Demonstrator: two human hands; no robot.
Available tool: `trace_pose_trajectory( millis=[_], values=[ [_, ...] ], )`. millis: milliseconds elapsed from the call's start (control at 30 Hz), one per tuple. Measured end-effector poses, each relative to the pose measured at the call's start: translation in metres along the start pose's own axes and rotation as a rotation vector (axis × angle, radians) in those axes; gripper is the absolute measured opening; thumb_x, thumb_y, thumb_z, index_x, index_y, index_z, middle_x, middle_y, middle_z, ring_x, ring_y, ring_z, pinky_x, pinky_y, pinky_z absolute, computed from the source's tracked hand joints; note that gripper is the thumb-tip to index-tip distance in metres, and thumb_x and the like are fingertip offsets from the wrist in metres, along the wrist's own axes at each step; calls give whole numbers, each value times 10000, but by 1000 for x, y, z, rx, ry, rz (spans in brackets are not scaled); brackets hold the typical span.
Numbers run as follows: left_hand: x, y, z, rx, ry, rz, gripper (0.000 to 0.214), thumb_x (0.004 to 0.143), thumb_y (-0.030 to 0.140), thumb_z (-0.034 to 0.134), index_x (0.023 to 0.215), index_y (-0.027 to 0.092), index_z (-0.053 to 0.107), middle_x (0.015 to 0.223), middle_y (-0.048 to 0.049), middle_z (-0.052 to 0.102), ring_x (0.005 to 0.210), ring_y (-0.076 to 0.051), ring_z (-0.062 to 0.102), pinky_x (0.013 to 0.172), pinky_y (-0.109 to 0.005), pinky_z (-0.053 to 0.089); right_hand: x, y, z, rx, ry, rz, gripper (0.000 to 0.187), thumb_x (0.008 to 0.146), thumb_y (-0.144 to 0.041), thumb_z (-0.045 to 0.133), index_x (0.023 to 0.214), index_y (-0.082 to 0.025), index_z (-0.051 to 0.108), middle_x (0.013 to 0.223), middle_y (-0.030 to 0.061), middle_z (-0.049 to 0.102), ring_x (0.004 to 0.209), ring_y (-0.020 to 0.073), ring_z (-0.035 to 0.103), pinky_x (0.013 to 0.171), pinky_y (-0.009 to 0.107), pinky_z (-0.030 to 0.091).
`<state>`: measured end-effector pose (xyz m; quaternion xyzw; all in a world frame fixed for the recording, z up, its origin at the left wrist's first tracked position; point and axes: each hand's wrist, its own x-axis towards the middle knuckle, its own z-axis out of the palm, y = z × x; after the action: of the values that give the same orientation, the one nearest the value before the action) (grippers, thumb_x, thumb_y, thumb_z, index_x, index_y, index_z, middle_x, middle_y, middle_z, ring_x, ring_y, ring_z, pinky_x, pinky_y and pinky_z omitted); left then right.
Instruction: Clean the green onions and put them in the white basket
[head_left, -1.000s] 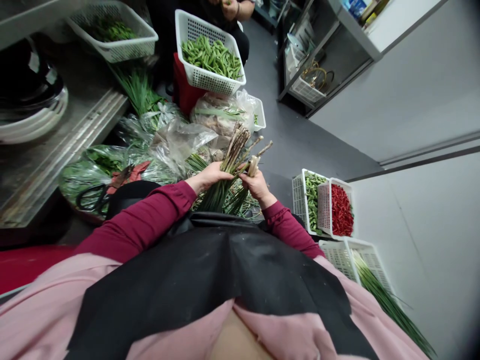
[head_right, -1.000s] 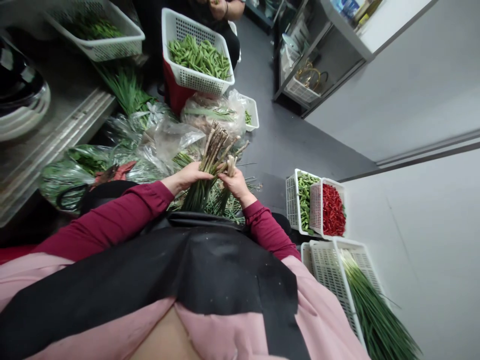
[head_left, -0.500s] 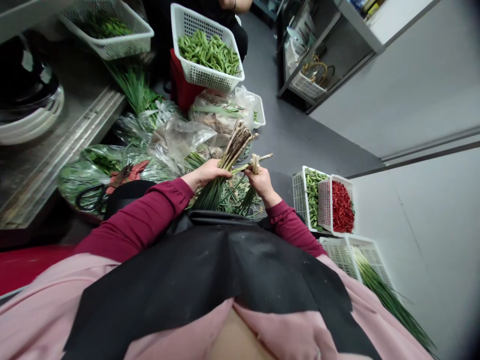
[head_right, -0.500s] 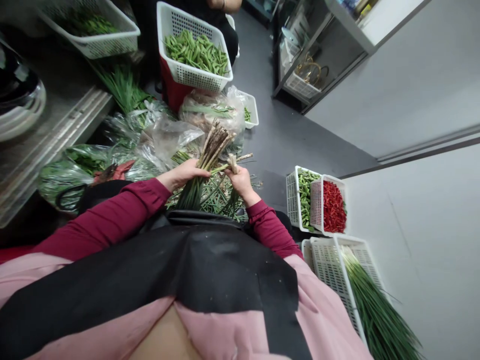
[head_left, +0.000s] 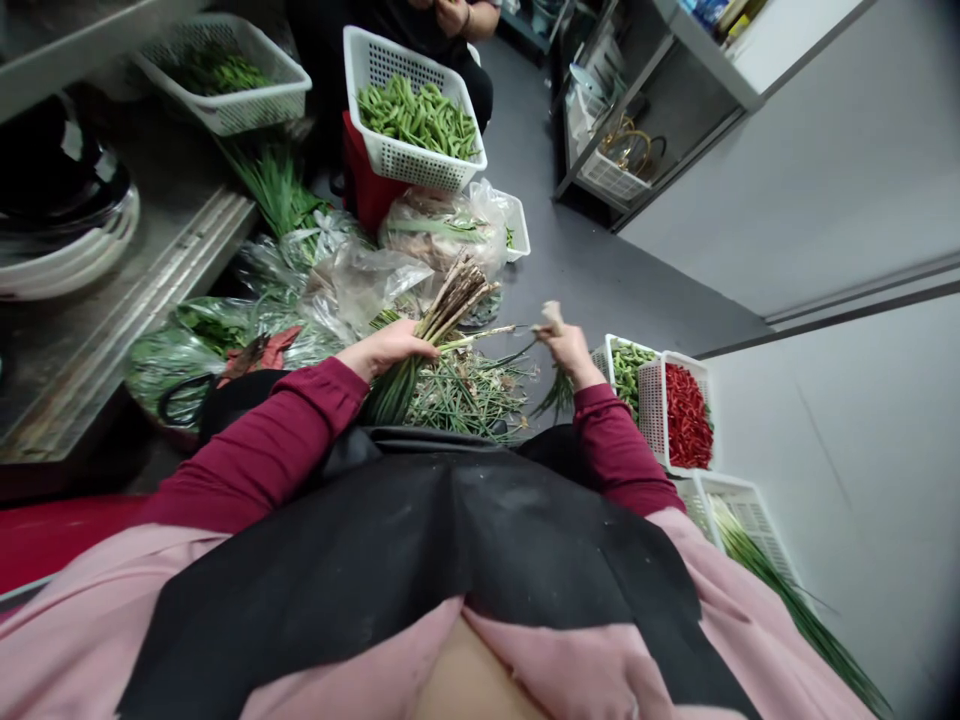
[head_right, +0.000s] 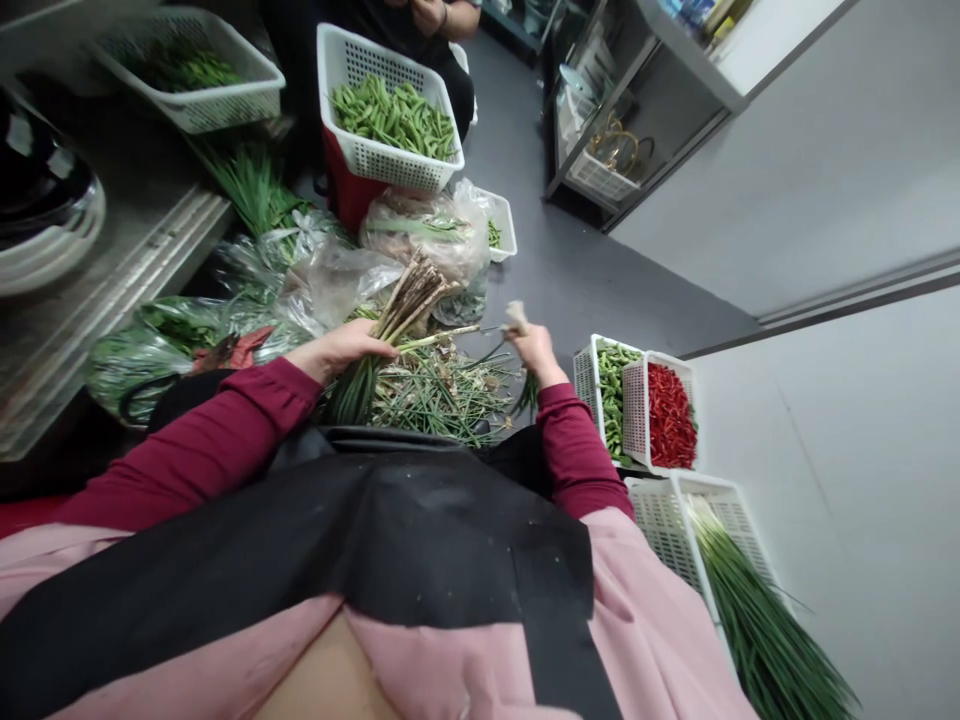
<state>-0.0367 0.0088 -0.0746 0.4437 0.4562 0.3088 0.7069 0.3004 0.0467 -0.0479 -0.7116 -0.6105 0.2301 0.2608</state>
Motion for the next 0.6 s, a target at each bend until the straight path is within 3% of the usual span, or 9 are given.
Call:
trace_pose_trajectory(
  millis=[67, 200, 300, 433, 600],
  values=[
    [2, -1, 0, 28, 28, -3, 183, 486, 158, 748, 633, 140, 641, 578, -10, 605, 529, -140, 537, 536, -275, 427, -17, -14, 18, -89, -128, -66, 169, 667, -275, 764, 727, -130, 702, 612, 19, 612, 625, 142, 523, 675, 283, 415],
    [6, -4, 4, 89, 14, 2, 200, 488, 166, 743, 666, 140, 655, 593, -5, 613, 538, -143, 538, 539, -274, 415, -48, -50, 47, -122, -40, -392, 193, 786, -364, 697, 846, -183, 727, 774, 47, 630, 720, 156, 539, 712, 271, 417],
    [8, -3, 6, 152, -38, 41, 247, 491, 183, 748, 719, 129, 670, 610, 10, 606, 553, -130, 524, 556, -263, 397, -57, -71, 61, -169, -238, -533, 151, 787, -313, 704, 862, -187, 737, 820, 49, 613, 720, 142, 535, 691, 255, 405],
    [8, -1, 7, 163, -88, 89, 281, 503, 213, 748, 753, 124, 657, 626, 24, 591, 570, -122, 512, 568, -254, 380, -53, -74, 71, -86, -304, -477, 122, 790, -253, 677, 720, -155, 693, 736, 21, 567, 674, 126, 521, 658, 247, 393],
    [6, -1, 7, 190, -120, 87, 242, 487, 207, 754, 644, 138, 584, 554, 34, 540, 526, -114, 480, 533, -250, 358, -54, -56, 76, 94, -118, -256, 147, 774, -247, 641, 667, -164, 584, 690, -2, 549, 670, 137, 507, 678, 267, 414]
  ],
)
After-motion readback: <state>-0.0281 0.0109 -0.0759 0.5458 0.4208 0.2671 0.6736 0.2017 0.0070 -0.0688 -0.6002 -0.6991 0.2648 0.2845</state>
